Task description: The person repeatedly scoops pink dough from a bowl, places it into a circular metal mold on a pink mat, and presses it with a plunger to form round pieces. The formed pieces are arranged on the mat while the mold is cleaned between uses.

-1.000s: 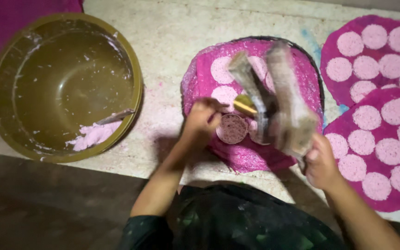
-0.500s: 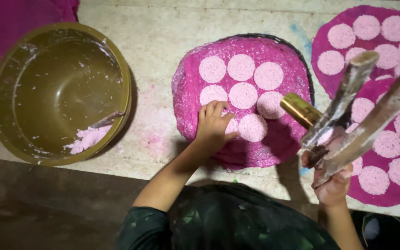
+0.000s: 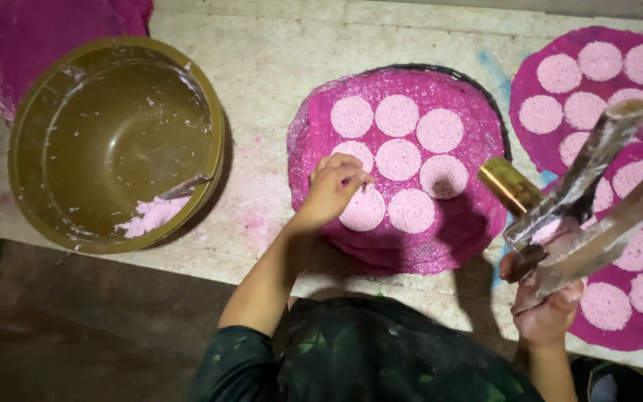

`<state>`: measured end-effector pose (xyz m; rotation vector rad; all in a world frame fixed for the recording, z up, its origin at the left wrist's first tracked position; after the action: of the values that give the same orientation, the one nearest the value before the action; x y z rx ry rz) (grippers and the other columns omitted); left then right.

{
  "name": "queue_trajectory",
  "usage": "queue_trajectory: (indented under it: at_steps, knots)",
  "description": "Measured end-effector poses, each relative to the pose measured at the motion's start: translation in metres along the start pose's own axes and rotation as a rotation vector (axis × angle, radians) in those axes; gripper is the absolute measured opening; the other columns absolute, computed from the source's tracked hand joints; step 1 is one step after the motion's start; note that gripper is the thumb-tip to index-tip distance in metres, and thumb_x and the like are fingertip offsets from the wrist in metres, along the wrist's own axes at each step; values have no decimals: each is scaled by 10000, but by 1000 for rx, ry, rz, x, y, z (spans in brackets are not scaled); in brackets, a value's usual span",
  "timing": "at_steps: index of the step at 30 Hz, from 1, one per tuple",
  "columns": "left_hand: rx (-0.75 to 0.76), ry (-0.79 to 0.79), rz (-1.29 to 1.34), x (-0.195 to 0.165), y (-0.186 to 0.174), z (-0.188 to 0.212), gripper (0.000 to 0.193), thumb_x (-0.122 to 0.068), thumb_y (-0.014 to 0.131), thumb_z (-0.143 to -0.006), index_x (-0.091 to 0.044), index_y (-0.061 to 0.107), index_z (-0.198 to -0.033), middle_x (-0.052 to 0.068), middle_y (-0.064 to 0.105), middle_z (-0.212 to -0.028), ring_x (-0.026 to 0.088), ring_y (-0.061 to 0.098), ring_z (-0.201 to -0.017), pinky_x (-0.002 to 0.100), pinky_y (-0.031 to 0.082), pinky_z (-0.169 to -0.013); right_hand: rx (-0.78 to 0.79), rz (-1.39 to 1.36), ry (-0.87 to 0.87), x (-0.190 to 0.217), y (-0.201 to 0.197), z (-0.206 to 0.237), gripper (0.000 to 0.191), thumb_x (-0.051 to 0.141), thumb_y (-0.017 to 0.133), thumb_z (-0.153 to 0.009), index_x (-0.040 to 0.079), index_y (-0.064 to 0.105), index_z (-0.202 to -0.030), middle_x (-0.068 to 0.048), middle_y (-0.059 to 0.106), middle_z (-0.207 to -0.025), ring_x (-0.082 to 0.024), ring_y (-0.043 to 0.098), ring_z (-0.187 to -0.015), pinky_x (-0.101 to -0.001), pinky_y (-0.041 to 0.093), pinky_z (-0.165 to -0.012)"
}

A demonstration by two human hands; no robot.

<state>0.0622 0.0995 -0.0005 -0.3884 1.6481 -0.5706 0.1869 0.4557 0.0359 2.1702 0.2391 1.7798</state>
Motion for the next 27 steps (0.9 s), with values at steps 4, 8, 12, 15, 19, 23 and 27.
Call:
queue_trajectory:
  at_steps: [4,8,12,15,19,23,27]
  knots:
    - [-115,118,-272,-17,-13,12,106,-254,741,-903,-180,817,-911,11,657,-1154,274,511,-1197,460,332,-1026,9,-35,15,-13,-4,3,774,756,695,-912,88,494,-1248,-27,556,-1066,-204,560,-882,-414,478,-754]
    - [-154,194,-400,-27,-14,17,77,-212,750,-853,-166,803,-886,2,659,-1129,260,542,-1186,476,340,-999,28,-60,15,-19,-4,4,757,752,685,-938,57,504,-1176,-46,565,-1032,-227,576,-885,-425,486,-781]
    - [-135,249,-470,-27,-11,18,48,-165,739,-843,-151,762,-883,-7,656,-1132,244,569,-1168,460,376,-987,11,-22,12,-19,-5,5,843,771,668,-906,59,499,-1322,-50,582,-1054,-221,583,-886,-412,482,-761]
    - [-152,252,-429,-24,-13,23,48,-164,724,-876,-152,756,-910,19,641,-1123,263,553,-1155,455,400,-976,-4,-16,1,-18,-7,8,831,776,659,-914,56,508,-1301,-41,579,-1044,-218,587,-885,-411,485,-765]
    - [-152,188,-401,-18,-14,34,309,-51,631,-815,-192,784,-1042,2,655,-1122,251,560,-1162,431,429,-964,-16,-26,6,-21,-12,9,792,769,658,-937,71,505,-1280,-2,532,-954,-190,564,-875,-408,484,-771]
    - [-171,233,-433,-30,-13,41,519,-24,598,-757,-150,740,-1240,88,603,-1212,311,515,-1207,467,417,-1008,11,-85,0,-23,-10,7,705,743,673,-993,76,500,-1145,17,492,-862,-172,528,-827,-392,461,-746]
    - [-51,236,-399,-34,-2,44,549,-10,594,-727,-201,728,-1224,66,599,-1275,306,509,-1273,492,403,-1059,-13,-35,24,-22,-5,6,800,763,672,-924,84,486,-1303,-4,537,-989,-186,563,-884,-405,476,-779]
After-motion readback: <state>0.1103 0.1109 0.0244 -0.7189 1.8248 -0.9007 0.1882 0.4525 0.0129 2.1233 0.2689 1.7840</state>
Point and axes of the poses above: each hand's wrist, its own z-axis away from the middle knuckle, its own y-axis out of the palm, x = y × z, the point moved 10 cm from there along -z, towards the middle knuckle
